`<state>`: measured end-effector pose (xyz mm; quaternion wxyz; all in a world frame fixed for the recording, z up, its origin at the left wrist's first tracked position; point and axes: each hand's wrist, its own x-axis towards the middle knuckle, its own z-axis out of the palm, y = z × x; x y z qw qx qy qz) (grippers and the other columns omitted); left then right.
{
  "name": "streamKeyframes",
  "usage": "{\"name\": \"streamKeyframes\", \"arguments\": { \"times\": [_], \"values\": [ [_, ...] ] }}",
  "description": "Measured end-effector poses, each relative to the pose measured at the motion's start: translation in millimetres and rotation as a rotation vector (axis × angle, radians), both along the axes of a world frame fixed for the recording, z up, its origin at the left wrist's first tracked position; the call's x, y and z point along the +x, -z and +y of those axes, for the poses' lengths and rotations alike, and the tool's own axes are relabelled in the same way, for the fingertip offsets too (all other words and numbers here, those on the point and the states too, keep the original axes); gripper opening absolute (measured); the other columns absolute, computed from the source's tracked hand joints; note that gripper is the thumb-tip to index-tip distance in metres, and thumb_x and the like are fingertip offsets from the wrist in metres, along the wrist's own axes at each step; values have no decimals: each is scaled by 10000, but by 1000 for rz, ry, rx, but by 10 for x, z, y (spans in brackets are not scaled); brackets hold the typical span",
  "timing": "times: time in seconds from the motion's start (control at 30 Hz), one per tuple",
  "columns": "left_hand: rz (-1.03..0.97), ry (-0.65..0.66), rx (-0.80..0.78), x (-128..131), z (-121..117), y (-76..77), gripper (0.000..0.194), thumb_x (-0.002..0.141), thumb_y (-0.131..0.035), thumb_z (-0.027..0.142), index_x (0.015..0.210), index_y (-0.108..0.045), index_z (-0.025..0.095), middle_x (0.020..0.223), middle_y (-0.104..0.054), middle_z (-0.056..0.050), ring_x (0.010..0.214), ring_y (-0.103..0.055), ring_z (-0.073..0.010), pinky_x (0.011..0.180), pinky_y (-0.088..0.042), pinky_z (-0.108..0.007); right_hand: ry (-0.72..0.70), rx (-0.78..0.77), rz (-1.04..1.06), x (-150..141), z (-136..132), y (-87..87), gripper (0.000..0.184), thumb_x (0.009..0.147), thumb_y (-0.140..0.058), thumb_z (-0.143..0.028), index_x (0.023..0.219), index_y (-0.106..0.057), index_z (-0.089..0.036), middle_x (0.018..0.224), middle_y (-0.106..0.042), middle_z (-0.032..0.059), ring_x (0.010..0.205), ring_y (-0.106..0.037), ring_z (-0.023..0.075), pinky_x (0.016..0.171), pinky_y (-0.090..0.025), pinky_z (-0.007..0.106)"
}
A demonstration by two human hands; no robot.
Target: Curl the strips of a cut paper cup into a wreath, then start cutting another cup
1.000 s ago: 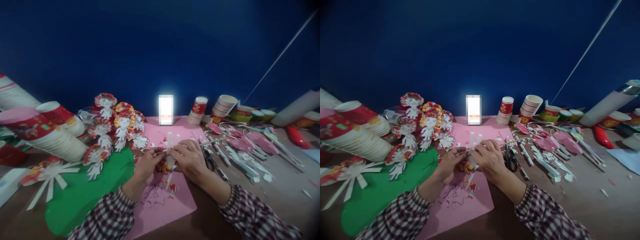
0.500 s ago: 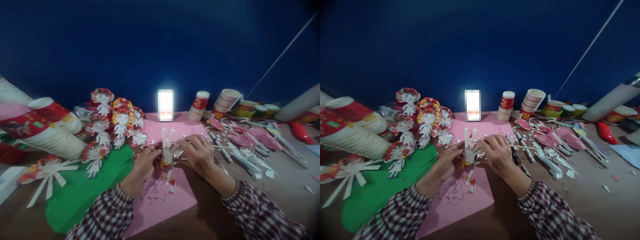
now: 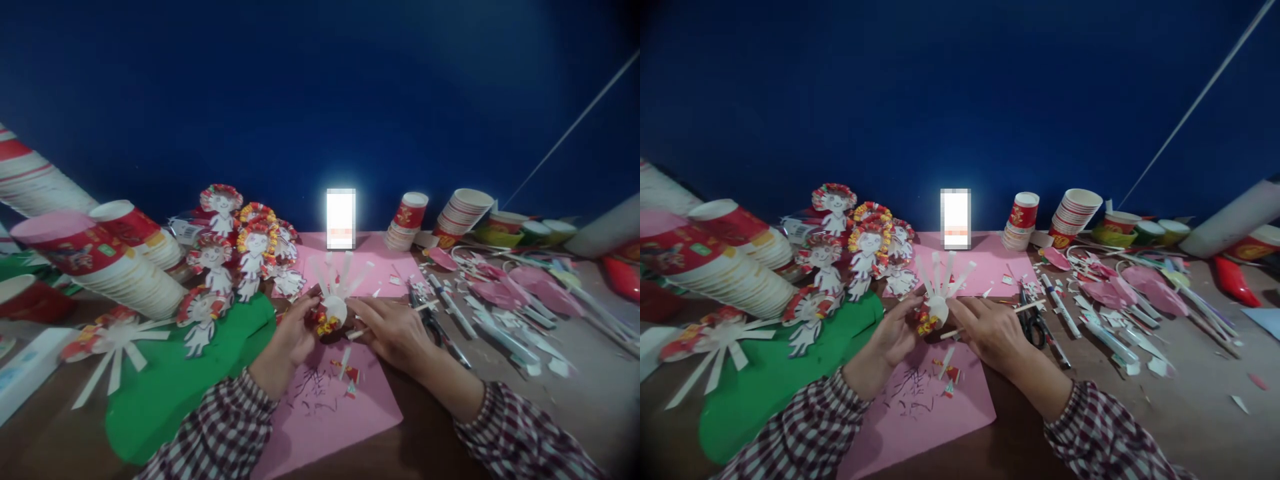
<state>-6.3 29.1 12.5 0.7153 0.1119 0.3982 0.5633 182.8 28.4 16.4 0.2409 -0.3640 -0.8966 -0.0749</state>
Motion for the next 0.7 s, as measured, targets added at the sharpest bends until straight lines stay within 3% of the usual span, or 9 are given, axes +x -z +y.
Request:
{"name": "streamKeyframes", "arguments": {
  "times": [0.2, 0.43, 0.7],
  "values": [
    [-28, 42, 32, 16, -12, 23, 274, 685, -613, 92, 949, -603, 164, 755, -665, -6, 665, -630, -123, 638, -518, -244, -64, -51, 42, -3, 1, 8, 381, 839, -464, -128, 1213, -506, -188, 1097, -650, 71, 896, -631, 160, 735, -487, 255],
    [18, 121, 77, 14, -37, 31, 276, 695, -641, 135, 967, -616, 172, 802, -674, -22, 697, -640, -141, 660, -524, -264, -115, -55, 119, -17, 10, -31, 273, 830, -445, -104, 1056, -573, -188, 977, -675, 62, 800, -628, 147, 683, -481, 240],
    [212, 42, 207, 29, -36, 41, 338, 626, -780, 283, 895, -631, 144, 735, -647, -8, 639, -608, -104, 606, -486, -211, -149, -146, 172, 11, 47, -3, 272, 744, -419, -42, 895, -593, -186, 778, -635, 22, 714, -579, 123, 641, -432, 218]
  ]
}}
